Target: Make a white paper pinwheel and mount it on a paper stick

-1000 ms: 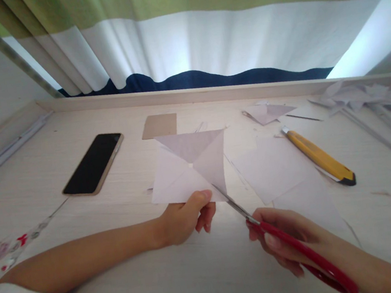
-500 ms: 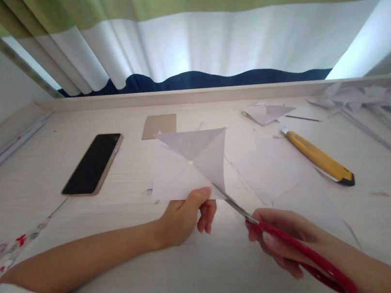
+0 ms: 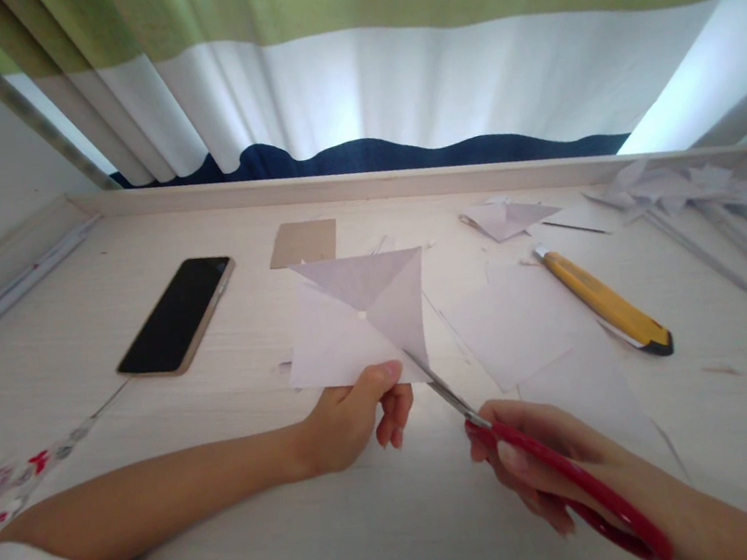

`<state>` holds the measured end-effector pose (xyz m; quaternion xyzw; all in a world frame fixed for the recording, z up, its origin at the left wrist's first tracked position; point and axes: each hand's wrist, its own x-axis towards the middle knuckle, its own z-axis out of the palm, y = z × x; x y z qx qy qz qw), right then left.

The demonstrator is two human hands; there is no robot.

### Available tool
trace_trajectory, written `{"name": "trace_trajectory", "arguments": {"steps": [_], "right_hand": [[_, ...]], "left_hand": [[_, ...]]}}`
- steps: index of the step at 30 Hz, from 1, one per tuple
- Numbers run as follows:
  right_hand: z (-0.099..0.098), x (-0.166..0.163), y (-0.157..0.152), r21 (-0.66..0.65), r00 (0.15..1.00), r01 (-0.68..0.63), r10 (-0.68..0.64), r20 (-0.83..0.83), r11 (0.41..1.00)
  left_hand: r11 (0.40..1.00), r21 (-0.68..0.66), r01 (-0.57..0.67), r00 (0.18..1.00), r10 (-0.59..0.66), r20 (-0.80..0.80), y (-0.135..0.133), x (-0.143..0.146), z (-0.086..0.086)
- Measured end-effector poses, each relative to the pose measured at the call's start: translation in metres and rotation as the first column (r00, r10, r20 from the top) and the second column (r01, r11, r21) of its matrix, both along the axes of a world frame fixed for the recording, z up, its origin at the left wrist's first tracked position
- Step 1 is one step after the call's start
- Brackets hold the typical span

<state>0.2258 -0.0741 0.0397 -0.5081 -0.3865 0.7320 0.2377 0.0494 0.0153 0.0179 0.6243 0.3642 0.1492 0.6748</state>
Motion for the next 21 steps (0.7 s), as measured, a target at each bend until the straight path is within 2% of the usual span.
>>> {"name": "trace_trajectory", "arguments": {"steps": [21], "right_hand": [[-0.0025,-0.0010,-0.0016,0.016,1.000,0.007,-0.008,0.012,1.000]], "left_hand": [[0.999,-0.051,-0.004,1.000,0.005,0.006,-0.0022,0.0015,0.0036]]}}
